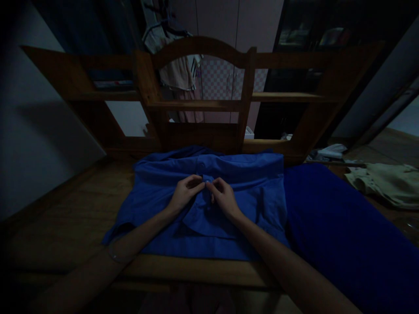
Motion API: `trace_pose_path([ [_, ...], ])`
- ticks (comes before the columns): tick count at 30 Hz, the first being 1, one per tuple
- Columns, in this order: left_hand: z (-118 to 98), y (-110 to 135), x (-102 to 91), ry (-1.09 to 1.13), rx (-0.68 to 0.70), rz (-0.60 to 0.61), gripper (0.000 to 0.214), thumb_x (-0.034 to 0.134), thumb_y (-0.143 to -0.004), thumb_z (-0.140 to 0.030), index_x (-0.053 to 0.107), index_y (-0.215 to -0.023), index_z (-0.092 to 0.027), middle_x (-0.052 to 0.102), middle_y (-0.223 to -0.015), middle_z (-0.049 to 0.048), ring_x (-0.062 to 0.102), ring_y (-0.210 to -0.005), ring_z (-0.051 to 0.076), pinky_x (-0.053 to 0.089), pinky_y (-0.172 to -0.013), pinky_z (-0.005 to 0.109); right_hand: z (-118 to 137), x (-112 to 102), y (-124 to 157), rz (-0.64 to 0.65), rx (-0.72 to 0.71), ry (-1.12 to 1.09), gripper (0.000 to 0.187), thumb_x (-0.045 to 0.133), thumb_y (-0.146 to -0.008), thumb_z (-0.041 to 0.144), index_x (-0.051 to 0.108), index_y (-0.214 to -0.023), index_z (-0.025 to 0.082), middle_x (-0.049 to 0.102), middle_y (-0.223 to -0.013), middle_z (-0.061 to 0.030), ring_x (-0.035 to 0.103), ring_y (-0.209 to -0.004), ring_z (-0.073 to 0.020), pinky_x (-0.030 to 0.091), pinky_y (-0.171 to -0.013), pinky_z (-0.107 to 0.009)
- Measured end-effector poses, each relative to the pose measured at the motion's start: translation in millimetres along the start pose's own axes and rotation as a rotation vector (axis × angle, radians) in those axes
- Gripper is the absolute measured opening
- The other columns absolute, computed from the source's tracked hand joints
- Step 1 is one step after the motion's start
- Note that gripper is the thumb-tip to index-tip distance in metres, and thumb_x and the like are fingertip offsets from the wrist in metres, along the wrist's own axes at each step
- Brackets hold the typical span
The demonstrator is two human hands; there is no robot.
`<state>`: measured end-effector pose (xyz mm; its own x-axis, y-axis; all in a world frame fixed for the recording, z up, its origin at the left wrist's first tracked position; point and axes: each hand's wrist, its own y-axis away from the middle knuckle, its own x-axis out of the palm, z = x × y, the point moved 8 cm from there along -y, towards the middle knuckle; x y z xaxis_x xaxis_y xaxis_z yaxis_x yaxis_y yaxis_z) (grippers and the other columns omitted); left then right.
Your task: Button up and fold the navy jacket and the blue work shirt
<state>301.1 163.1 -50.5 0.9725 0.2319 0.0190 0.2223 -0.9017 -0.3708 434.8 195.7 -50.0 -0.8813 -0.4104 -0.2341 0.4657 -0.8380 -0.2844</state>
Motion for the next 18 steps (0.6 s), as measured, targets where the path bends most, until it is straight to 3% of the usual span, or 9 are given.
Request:
trace_pose_path([
  [8,-3,0,-7.2,-0.111,0.04,-0.051,0.022,0.068,-0.072,-0.032,0.063,-0.084,-0.015,0.062,-0.083,0.0029,0.059,-0.081,0.016,0.044,-0.076,0.025,35,-11,10,-0.174,-0.258,0.399,0.026,0.056,-0.086,0.038,0.048,-0.104,0.021,0.058,-0.091,-0.0017,0.056,-0.068,-0.0131,0.045,-0.062,-0.025],
  [13,1,-1,-4.6,-0.094,0.012,-0.022,0.018,0.068,-0.071,-0.028,0.059,-0.081,-0.015,0.06,-0.078,0.0004,0.058,-0.077,0.014,0.044,-0.073,0.023,41,-6,10,-0.127,-0.325,0.475,0.016,0.053,-0.088,0.029,0.054,-0.103,0.021,0.056,-0.094,-0.0031,0.056,-0.072,-0.0129,0.046,-0.065,-0.025],
  [18,16,-5,-4.8,-0.039,-0.076,0.0,0.02,0.07,-0.066,-0.026,0.058,-0.078,-0.015,0.058,-0.071,-0.0017,0.056,-0.07,0.012,0.043,-0.067,0.022,42,-3,12,-0.079,-0.332,0.477,0.02,0.05,-0.089,0.025,0.057,-0.108,0.023,0.055,-0.098,-0.004,0.057,-0.071,-0.0117,0.047,-0.063,-0.023],
])
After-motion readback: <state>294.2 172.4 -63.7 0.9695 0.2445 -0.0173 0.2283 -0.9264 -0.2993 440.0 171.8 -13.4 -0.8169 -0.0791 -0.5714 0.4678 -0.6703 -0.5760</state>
